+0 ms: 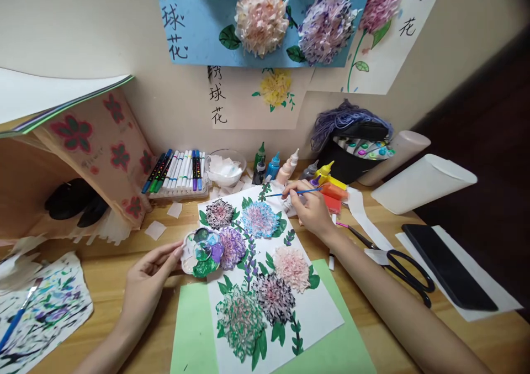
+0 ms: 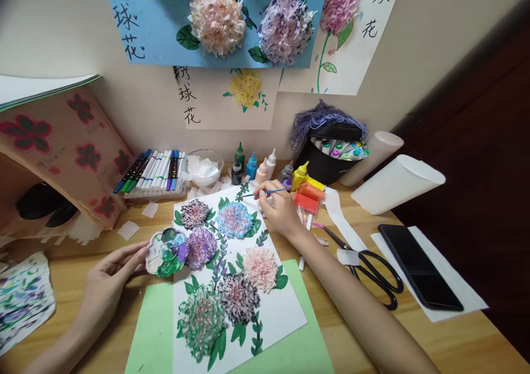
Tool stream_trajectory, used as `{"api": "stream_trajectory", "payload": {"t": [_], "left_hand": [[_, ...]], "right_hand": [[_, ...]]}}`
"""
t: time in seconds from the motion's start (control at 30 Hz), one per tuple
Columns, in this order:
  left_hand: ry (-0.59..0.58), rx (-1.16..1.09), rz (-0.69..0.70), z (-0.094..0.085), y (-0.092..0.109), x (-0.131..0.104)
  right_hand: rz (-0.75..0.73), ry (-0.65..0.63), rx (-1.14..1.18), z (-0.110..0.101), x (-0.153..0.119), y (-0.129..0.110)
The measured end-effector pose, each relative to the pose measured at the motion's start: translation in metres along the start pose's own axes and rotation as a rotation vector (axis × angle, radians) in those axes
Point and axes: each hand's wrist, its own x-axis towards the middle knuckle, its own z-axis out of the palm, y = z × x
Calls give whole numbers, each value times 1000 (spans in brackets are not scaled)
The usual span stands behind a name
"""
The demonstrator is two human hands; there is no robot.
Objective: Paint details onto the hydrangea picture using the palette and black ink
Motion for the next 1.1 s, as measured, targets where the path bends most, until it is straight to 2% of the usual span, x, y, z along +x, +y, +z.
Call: {"api": "stream_trajectory", "payload": {"t": [0.3,1.1], "left_hand": [[-7,12,12,3,5,-4],[-13,7,19,3,5,-5]], "right_hand": [[-35,-70,5,5,2,2],[-32,-76,3,2,4,2]]}}
